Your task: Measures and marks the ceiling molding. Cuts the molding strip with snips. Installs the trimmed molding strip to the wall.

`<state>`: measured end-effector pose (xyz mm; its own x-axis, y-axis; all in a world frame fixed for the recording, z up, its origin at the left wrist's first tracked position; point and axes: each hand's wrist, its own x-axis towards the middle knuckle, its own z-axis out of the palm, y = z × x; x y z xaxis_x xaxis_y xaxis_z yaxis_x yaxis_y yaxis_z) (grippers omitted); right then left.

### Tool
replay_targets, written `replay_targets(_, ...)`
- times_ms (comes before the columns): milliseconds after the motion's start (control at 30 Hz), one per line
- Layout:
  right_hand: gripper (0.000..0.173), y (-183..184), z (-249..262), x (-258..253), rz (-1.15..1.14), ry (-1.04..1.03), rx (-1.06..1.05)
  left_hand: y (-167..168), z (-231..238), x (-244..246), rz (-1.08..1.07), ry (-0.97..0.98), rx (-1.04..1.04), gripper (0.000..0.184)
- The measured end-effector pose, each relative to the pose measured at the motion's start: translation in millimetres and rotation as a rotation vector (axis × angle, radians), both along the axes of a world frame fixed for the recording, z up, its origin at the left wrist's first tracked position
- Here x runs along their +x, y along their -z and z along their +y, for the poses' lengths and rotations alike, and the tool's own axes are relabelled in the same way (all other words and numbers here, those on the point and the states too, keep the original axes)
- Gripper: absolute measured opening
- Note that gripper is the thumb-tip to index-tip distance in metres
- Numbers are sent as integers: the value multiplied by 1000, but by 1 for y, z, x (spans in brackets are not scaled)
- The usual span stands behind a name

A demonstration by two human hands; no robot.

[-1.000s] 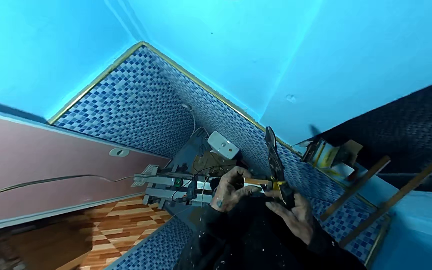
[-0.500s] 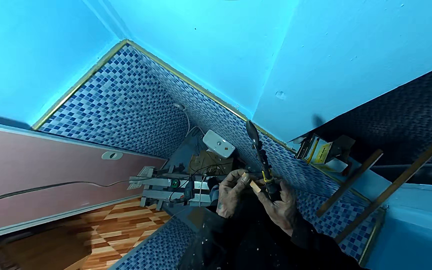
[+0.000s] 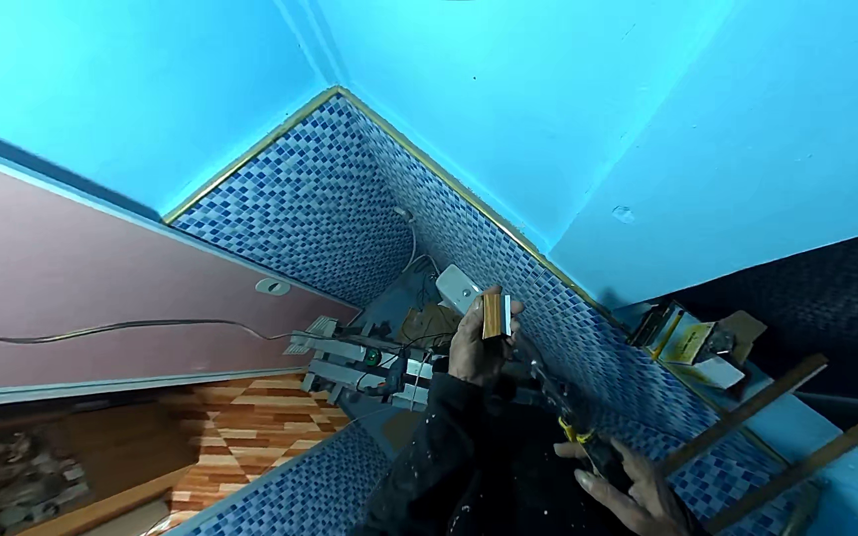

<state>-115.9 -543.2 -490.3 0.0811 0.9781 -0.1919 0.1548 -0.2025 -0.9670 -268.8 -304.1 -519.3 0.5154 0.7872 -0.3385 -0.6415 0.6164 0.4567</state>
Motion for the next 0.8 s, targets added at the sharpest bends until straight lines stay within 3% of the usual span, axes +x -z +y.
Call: replay_targets(800, 30, -1, -3, -10, -14, -65, -37, -1, -13, 0, -83, 119, -22, 44)
